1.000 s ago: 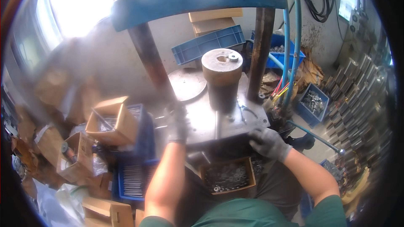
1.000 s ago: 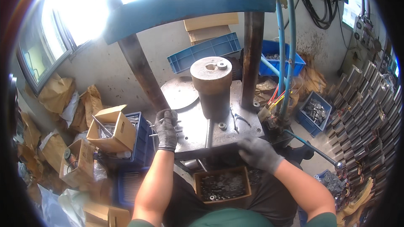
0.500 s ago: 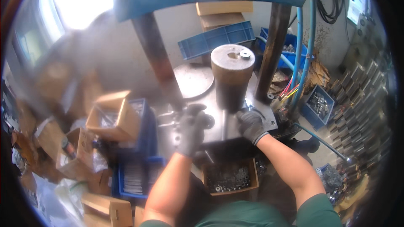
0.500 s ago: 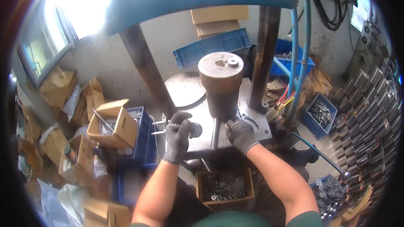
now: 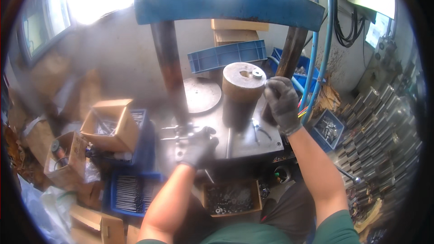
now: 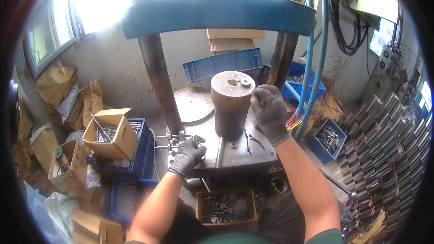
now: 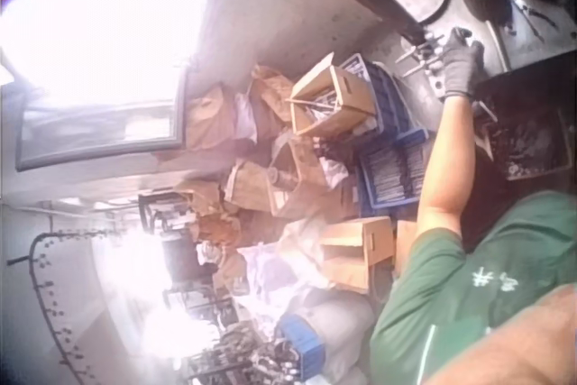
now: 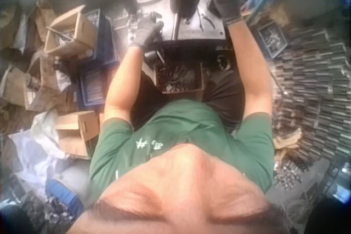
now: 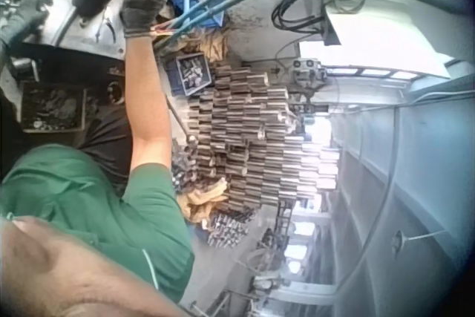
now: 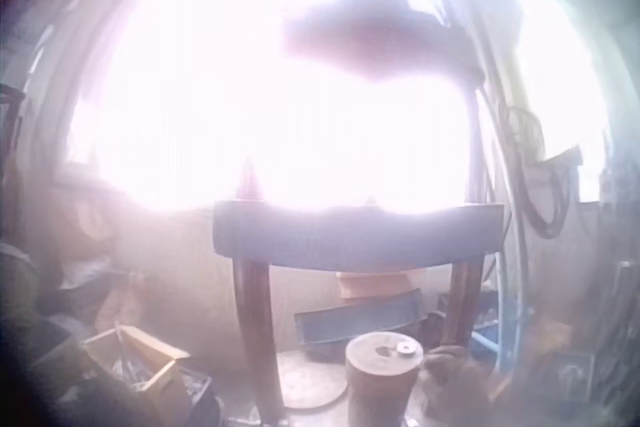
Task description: Operating an industrial press machine to process or assemble metal components.
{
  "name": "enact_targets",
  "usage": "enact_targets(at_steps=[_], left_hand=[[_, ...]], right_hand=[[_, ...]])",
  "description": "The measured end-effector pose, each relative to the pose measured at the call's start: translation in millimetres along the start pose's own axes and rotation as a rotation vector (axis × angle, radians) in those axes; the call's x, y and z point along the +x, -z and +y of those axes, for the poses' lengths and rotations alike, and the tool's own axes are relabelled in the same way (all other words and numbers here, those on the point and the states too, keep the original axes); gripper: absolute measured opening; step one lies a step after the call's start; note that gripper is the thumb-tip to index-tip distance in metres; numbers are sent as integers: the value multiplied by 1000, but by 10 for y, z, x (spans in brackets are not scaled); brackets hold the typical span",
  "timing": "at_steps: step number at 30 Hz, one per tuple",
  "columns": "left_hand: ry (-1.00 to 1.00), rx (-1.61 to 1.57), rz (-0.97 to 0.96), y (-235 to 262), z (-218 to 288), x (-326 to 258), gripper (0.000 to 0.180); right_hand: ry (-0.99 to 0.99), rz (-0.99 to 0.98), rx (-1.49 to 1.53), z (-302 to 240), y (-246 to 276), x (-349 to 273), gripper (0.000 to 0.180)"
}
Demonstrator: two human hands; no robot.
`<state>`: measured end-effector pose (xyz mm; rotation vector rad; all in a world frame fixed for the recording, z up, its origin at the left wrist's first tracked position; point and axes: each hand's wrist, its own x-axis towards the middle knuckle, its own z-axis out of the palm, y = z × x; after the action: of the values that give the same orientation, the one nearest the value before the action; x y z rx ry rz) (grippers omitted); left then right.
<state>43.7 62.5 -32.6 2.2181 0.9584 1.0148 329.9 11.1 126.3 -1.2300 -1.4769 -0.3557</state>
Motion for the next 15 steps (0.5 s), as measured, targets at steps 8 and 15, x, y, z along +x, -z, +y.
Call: enact_targets(at_steps=[8,15], left_hand=[[234,264,-183,296,466,57,23],[27,427,-77,164,131,-116,18]], right_hand=[[-105,-105,-165,275,-374,450,25],[66,-53,-212,195,-135,265,24]])
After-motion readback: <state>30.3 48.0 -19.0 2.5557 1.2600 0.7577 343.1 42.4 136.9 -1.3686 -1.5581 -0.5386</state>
